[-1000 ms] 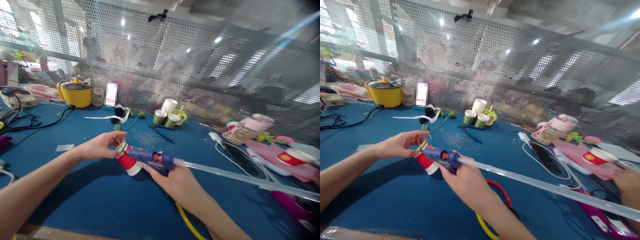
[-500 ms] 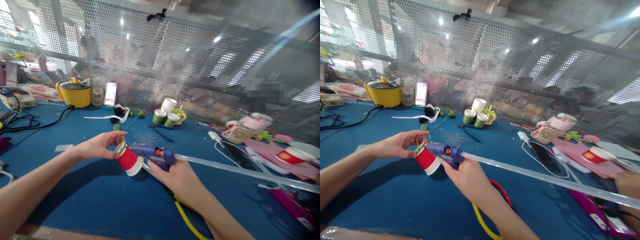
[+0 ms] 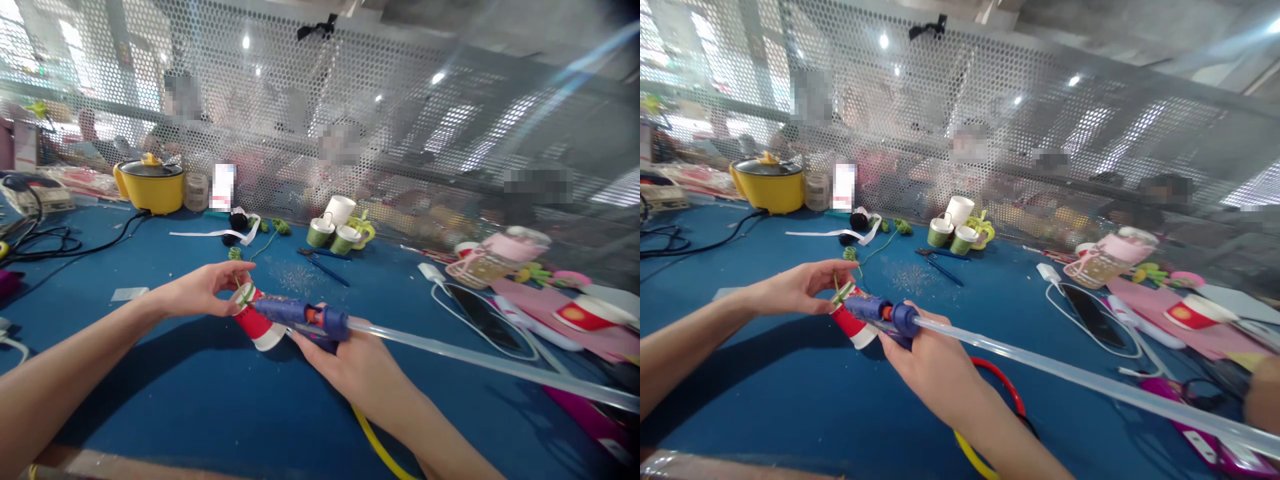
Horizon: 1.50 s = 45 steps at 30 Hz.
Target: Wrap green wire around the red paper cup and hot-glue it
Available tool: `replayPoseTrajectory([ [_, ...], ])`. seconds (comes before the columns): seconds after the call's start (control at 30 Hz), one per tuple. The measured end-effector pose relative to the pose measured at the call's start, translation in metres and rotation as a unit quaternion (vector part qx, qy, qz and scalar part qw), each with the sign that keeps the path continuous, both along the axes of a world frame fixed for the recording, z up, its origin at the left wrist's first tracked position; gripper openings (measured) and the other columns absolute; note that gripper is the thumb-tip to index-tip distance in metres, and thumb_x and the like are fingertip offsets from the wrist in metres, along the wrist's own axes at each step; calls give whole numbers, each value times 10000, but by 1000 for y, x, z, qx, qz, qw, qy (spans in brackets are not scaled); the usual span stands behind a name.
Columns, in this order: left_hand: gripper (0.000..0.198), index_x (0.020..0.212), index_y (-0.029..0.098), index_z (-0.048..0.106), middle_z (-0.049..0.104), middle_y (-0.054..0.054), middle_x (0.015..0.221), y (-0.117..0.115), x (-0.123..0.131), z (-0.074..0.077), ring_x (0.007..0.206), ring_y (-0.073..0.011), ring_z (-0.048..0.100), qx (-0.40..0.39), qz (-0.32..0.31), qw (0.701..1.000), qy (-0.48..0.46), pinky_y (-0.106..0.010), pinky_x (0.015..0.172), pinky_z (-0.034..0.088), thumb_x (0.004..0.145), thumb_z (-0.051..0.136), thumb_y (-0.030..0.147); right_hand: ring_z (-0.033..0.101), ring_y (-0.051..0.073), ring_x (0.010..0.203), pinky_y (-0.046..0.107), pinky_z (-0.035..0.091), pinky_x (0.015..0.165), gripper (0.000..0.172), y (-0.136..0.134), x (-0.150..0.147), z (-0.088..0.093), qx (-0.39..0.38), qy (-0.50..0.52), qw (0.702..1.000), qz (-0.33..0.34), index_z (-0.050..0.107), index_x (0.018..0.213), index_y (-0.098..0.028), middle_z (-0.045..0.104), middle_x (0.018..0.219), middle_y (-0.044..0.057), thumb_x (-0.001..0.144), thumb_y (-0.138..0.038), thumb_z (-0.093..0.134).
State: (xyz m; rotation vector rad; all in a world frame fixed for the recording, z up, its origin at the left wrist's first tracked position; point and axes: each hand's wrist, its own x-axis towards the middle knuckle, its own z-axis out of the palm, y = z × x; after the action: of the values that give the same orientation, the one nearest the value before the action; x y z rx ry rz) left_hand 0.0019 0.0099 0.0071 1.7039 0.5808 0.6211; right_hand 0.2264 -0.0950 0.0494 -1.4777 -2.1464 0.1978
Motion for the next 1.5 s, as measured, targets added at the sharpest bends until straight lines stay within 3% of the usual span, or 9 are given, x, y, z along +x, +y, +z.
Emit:
replayPoseTrajectory([
  [0.4,699,1315,182,357,529,-62,1068,-1,-1,3,989,-191,528,12,-5,1000,11,-391,895,423,686,660,162,677,199,707,288,532,668,199,5,2,6,-45,14,999,1,695,880,-197,732,785,41,828,-230,506],
  [0.53,697,1316,179,351,536,-68,1075,-1,-1,3,984,-189,527,8,-10,1000,10,-386,895,420,689,655,162,648,197,612,296,518,606,214,9,6,2,-44,-3,999,-19,697,860,-180,716,699,42,839,-266,502],
  [0.77,709,1322,183,341,523,-65,1067,-2,-1,5,991,-194,517,0,-13,1000,14,-389,898,411,689,658,166,657,217,654,304,514,614,235,9,7,3,-67,-4,997,-39,685,804,-156,715,710,63,840,-299,502],
  [1.5,676,1315,181,351,546,-65,1051,1,-2,0,985,-192,539,14,-6,1000,12,-423,932,407,712,656,162,656,190,671,276,511,631,171,-1,-7,4,-19,3,1000,-11,671,774,-211,704,738,22,826,-248,512],
])
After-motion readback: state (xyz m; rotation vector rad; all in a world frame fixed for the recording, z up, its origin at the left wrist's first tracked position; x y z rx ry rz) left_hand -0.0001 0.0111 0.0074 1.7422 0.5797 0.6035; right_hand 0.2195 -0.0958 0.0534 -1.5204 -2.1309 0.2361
